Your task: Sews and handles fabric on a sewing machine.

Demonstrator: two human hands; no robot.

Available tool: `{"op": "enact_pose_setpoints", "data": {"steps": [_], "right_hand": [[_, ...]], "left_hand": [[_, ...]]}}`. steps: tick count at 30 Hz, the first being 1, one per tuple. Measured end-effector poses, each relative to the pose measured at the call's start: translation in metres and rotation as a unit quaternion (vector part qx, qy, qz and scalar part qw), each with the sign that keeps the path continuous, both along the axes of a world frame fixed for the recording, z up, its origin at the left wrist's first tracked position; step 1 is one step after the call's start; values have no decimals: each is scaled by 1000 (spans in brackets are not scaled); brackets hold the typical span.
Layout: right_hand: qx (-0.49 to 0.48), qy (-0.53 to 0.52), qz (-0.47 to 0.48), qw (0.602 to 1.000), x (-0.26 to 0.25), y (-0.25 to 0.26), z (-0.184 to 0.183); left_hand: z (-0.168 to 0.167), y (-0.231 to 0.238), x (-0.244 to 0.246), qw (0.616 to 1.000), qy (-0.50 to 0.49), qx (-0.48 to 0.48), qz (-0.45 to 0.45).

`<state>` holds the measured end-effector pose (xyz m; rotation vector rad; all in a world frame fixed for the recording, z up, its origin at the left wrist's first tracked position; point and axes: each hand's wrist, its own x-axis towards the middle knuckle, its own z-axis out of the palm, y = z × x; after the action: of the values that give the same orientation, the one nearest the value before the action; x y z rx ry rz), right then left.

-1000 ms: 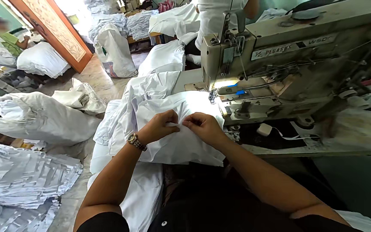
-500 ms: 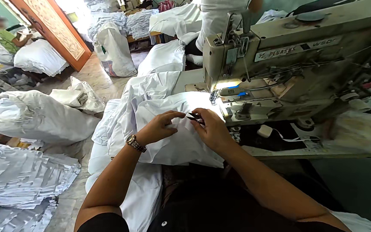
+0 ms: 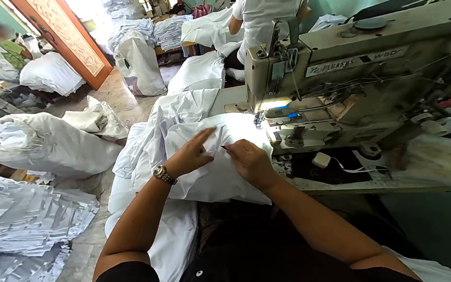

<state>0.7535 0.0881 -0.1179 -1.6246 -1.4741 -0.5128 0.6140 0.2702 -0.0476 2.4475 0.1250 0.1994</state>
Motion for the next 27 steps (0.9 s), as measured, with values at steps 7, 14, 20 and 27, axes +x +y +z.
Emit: {"op": "enact_pose_setpoints", "data": {"steps": [7,14,20,27], "right_hand": [[10,145,-76,986,12,-38,-9],[2,162,-76,984,20,-56,-11],[-13,146,-70,987,47,-63,7],[-149,210,-8,966,81,-43,34]], "left_hand": [[2,65,-33,866,-339,112,350],[-12,39,-14,964,-34,225,139],[14,33,-8,967,40,252,7],[97,-3,-39,945,96,313,-2]]}}
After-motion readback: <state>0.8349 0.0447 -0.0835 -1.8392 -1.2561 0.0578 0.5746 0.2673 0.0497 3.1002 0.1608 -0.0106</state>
